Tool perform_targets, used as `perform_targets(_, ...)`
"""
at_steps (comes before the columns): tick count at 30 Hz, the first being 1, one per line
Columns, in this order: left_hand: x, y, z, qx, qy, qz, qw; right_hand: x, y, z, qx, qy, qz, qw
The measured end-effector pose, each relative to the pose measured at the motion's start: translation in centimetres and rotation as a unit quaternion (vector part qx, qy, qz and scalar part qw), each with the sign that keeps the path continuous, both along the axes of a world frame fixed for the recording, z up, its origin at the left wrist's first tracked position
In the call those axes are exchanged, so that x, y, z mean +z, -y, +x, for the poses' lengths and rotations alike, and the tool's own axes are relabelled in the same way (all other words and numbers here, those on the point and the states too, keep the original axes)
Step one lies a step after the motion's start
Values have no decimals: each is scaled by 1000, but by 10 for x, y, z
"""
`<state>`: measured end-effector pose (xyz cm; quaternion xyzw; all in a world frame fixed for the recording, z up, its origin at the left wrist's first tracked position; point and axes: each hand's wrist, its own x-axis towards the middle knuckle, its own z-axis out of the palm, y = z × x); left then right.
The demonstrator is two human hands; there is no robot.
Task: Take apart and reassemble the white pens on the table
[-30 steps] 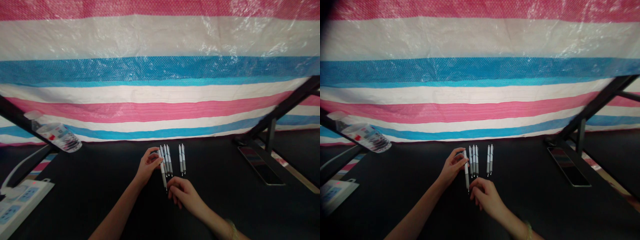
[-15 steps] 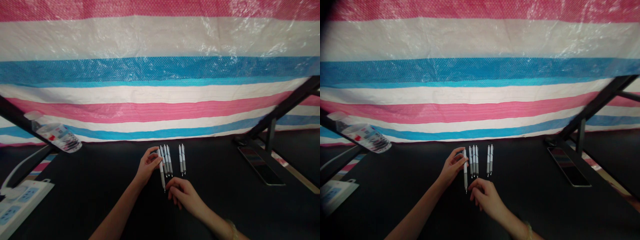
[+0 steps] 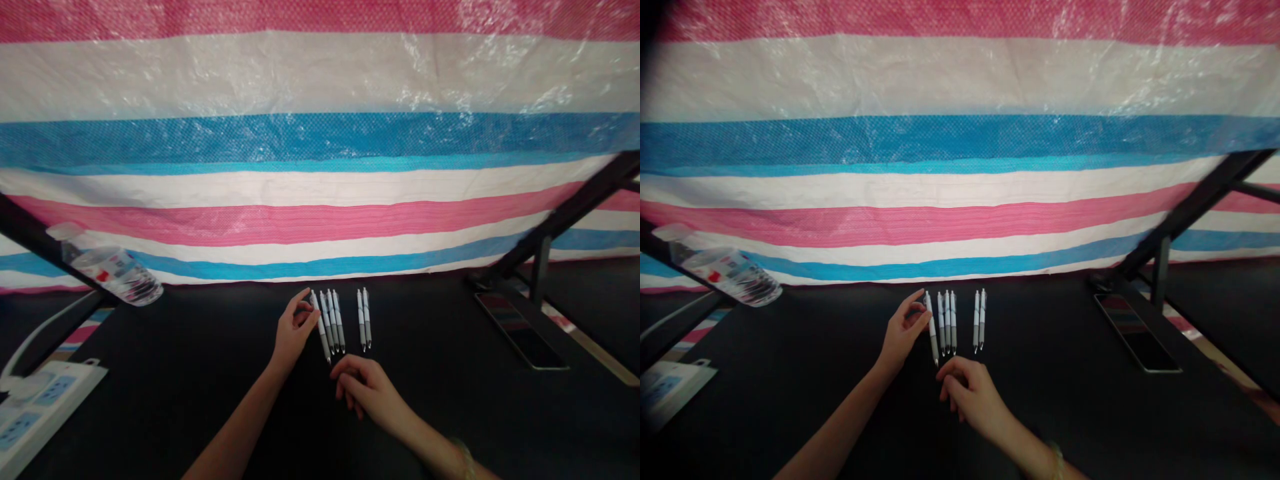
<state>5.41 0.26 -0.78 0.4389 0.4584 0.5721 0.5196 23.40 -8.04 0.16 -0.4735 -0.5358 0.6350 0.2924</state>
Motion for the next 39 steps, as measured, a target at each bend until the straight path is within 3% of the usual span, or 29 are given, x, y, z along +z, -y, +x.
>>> perform_targets(4,-2,0,1,16,-50,33,998,1,0,0,-2,-3,2,1000)
perform_targets(11,3,2,3,-6,-52,24,998,4,1,0,-1,16,15,1000)
perform_targets(18,8,5,3,-43,-106,3,993,22,-7,12,-32,133,193,972)
perform_targets(21,9,7,3,-61,-117,9,991,25,-11,19,-42,187,270,944)
perform_targets(26,11,9,5,-84,-125,24,988,24,-16,26,-55,273,400,873)
perform_targets(34,12,11,7,-125,-117,39,984,18,-18,27,-5,388,457,800)
perform_targets(39,12,11,7,-129,-95,41,986,14,-19,30,60,474,459,749)
